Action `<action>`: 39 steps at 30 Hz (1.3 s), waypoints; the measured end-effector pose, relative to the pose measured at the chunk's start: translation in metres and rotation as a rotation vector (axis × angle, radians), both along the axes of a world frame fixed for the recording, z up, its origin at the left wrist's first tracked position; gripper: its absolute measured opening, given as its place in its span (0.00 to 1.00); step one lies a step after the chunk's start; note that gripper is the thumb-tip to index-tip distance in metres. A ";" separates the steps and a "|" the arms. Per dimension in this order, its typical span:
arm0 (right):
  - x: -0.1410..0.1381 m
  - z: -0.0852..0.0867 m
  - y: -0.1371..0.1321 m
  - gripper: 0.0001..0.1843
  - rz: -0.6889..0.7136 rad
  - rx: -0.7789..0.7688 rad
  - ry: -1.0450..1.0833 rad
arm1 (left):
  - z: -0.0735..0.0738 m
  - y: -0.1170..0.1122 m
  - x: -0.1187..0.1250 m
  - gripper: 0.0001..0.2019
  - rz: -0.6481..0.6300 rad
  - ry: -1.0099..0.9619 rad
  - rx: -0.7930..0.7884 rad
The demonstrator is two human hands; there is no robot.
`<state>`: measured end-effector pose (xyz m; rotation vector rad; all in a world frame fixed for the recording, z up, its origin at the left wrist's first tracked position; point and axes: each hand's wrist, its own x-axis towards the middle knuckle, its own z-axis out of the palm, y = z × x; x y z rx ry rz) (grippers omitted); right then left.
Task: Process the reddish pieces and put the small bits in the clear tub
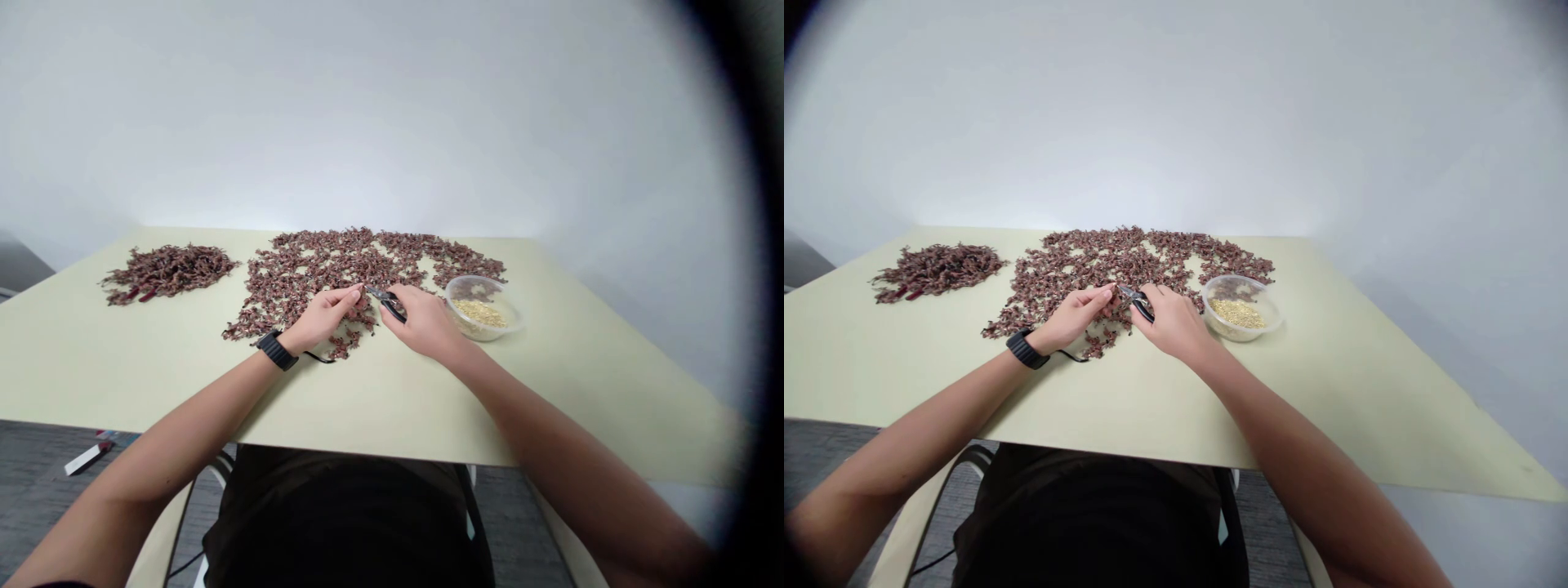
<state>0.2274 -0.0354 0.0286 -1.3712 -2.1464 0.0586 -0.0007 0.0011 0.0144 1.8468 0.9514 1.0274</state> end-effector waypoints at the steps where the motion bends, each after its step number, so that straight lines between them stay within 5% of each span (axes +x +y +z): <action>1: -0.001 0.000 0.001 0.14 0.013 -0.054 0.052 | 0.000 0.000 0.000 0.25 0.001 -0.002 0.002; 12: 0.000 0.007 0.005 0.15 0.160 -0.854 0.709 | 0.002 0.000 -0.002 0.25 0.001 0.054 0.011; 21: -0.001 0.006 0.005 0.14 0.164 -0.902 0.816 | 0.000 0.003 -0.001 0.24 -0.004 0.038 0.040; 27: 0.004 0.000 0.009 0.14 0.228 -0.916 0.926 | 0.011 0.014 -0.017 0.23 0.200 0.271 0.264; 31: 0.005 -0.003 0.011 0.15 0.242 -0.906 0.954 | 0.025 0.043 -0.065 0.23 0.401 0.458 0.226; 36: 0.003 -0.008 0.012 0.14 0.246 -0.887 0.943 | 0.047 0.100 -0.180 0.28 0.794 0.838 0.249; 39: 0.000 -0.010 0.013 0.16 0.195 -0.818 0.864 | 0.062 0.119 -0.242 0.34 0.854 0.887 0.248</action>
